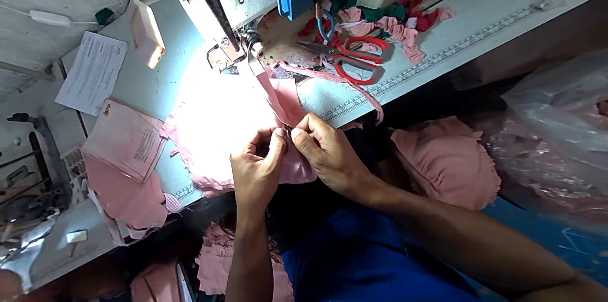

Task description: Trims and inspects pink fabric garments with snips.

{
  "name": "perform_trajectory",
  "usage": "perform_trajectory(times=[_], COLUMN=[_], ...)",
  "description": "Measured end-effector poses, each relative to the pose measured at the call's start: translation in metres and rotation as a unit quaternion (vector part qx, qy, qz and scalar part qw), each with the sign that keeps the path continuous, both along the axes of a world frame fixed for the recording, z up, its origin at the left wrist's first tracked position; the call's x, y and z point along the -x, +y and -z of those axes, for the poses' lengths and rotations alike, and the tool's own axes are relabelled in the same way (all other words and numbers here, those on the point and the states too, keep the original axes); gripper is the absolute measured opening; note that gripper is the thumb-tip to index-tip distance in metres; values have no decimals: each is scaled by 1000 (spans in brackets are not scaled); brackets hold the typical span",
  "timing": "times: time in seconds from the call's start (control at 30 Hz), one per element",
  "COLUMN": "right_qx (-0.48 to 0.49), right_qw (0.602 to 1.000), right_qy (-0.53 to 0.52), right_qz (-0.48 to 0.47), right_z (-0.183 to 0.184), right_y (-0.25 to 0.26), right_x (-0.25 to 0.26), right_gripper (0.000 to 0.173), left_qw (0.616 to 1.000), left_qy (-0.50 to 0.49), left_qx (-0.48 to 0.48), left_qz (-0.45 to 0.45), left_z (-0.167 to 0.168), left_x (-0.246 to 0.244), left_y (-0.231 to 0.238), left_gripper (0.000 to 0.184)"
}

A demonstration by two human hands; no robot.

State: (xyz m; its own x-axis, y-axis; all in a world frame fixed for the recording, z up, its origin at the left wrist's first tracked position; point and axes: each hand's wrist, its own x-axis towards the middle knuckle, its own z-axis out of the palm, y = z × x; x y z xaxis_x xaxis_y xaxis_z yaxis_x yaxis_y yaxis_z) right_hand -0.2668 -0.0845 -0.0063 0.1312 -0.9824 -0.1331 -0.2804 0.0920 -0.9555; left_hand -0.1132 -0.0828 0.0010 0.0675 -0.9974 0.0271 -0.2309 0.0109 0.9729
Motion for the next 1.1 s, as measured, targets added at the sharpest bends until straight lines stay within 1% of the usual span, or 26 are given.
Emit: perform_trajectory(times=[0.07,0.13,0.17,0.23,0.6,0.67,0.77,0.83,0.93,1.03,1.1], right_qx=[-44,-122,-155,-183,-158,-180,-227,-236,-200,-136,-105], right_qw=[993,967,953,941,943,930,904,899,921,959,974], right_qy=[-107,-224,-258,-284,-293,-319,-362,-366,-333,-245,-198], right_qz=[-10,-23,-28,-29,-14,-25,-33,-38,-37,-28,-19], right_z=[7,8,6,3,7,9,6,5,5,7,8], right_y=[-3,-6,-8,-9,-8,-9,-9,-9,-9,-8,-8], right_x=[0,1,2,3,0,2,5,6,6,4,4], right_gripper=[21,21,21,22,20,22,28,31,25,20,20], left_qw=[1000,1000,1000,1000,1000,1000,999,999,999,1000,1000], left_qy=[5,7,7,11,15,20,32,36,36,26,12], left_qx=[-2,-4,-7,-9,-12,-13,-15,-12,-11,-12,-11], left_qz=[0,-2,-1,-1,-2,1,6,7,8,8,8], left_z=[1,3,3,3,2,3,3,4,3,2,2], left_x=[0,-2,-2,-2,0,-1,-3,-4,-3,-2,-2], left_y=[-1,-1,-1,-2,-4,-4,-5,-5,-4,-4,-3], left_gripper=[8,7,7,6,5,5,6,5,5,6,6])
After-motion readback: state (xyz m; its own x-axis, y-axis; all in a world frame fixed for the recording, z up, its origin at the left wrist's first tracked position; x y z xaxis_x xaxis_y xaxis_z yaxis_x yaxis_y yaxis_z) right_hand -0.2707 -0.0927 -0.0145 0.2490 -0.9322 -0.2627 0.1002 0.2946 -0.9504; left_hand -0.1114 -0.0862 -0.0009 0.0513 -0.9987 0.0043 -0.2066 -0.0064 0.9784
